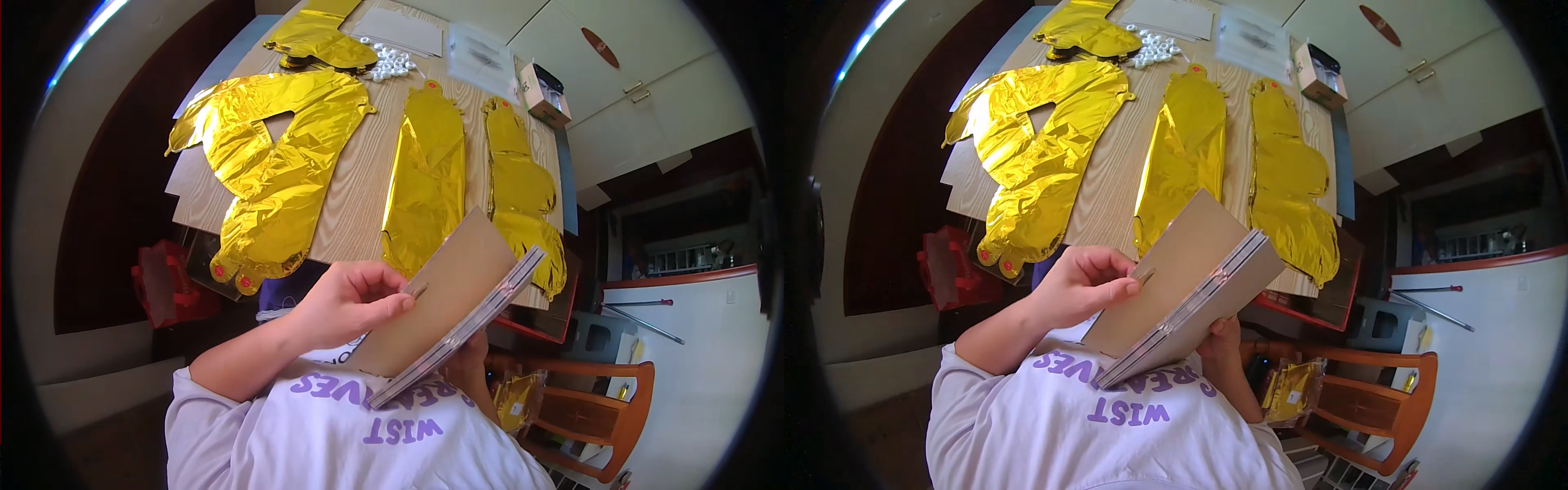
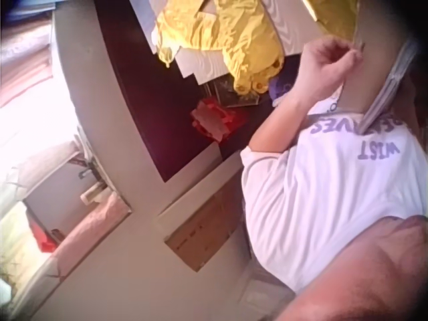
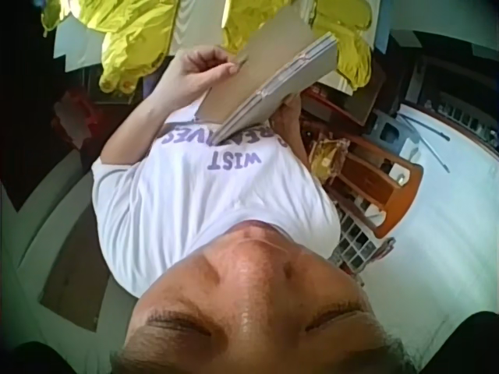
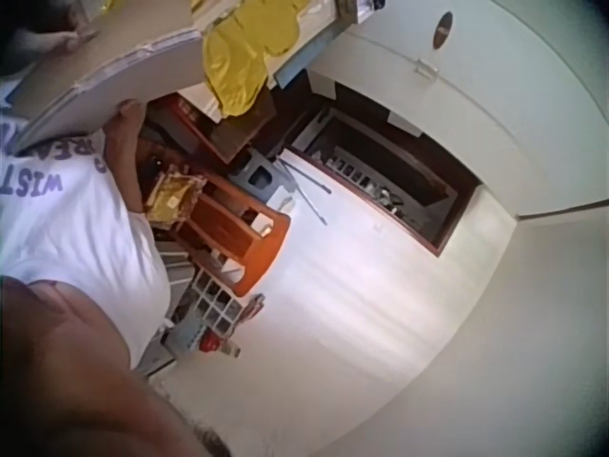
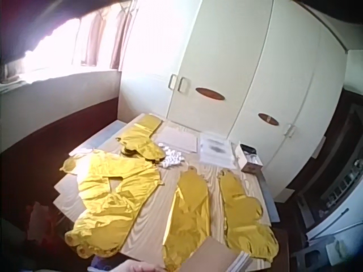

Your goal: Folding gold foil decorations and placing them into cardboard packaging inserts.

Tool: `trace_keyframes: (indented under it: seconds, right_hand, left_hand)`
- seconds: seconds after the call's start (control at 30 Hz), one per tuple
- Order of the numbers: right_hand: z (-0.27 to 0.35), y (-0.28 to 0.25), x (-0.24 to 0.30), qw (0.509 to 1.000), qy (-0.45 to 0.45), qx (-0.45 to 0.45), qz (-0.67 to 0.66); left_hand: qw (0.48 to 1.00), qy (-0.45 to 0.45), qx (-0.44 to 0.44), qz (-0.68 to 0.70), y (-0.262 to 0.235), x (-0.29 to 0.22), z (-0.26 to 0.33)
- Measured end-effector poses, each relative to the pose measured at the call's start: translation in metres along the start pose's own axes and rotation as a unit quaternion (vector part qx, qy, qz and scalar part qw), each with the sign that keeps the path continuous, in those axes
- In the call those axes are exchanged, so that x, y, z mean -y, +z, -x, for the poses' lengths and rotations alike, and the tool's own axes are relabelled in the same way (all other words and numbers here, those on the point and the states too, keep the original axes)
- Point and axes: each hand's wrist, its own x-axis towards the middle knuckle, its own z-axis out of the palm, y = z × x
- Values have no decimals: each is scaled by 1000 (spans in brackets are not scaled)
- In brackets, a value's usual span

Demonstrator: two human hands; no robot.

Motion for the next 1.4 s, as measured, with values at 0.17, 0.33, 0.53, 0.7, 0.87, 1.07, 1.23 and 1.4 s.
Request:
trace_keyframes:
  seconds: [0.17,0.33,0.53,0.7,0.87,1.07,1.23,1.4]
  right_hand:
    - [0,4,0,1000,3,31,-6]
    - [0,7,4,999,0,25,24]
    - [3,33,5,996,-16,-73,57]
    - [6,34,1,994,-28,-74,71]
    - [8,31,-1,987,-72,-81,114]
    - [11,23,-2,984,-75,-86,138]
    - [8,28,-5,981,-80,-99,144]
    - [11,20,-1,981,-74,-108,143]
  left_hand:
    - [997,-2,-34,-72,1,-8,4]
    - [988,-10,-42,-149,4,-25,5]
    - [867,240,-82,-429,13,-24,10]
    - [751,320,-114,-567,19,-19,14]
    - [763,325,-149,-539,21,-12,12]
    - [777,325,-135,-522,22,-14,14]
    - [851,338,-186,-356,16,-15,19]
    - [806,183,-432,-361,-64,-45,80]
